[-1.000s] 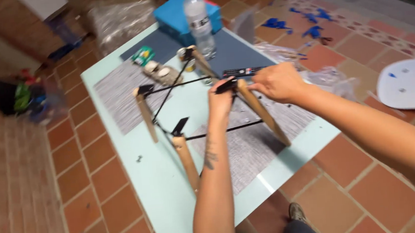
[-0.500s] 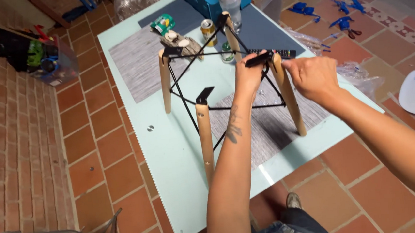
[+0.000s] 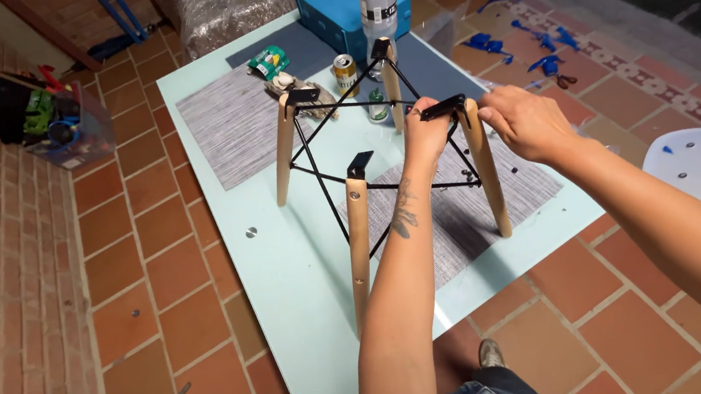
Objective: The person assembles a small wooden stool by attaching metal brackets to the legs and tightening screws. They repeatedly adjust the frame and secure the joints on a glass table.
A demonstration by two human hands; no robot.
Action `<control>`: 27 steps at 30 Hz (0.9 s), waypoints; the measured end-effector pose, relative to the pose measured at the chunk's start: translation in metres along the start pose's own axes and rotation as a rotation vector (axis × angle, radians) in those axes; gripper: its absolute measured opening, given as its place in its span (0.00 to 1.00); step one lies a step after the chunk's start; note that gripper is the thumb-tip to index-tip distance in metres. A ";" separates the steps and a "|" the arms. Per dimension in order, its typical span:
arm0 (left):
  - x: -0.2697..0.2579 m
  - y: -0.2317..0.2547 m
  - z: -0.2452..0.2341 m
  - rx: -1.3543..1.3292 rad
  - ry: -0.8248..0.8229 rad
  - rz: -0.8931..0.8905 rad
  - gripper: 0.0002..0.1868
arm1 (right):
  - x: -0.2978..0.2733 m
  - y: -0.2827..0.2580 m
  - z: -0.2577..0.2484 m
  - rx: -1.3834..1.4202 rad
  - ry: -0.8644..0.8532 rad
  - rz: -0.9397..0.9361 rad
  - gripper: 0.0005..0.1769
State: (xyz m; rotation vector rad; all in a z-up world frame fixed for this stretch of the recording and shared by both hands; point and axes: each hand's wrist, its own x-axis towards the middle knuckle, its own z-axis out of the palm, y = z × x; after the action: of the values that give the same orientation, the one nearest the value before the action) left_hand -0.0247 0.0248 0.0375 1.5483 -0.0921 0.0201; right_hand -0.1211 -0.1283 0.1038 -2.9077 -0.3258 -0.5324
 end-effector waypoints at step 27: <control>0.004 -0.010 0.002 -0.007 -0.003 0.029 0.08 | -0.015 -0.013 0.049 0.211 0.138 0.375 0.38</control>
State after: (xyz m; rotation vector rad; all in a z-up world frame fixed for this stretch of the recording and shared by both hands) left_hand -0.0201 0.0224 0.0277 1.5399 -0.1173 0.0406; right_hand -0.1220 -0.1091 0.0551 -2.6178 0.1710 -0.5895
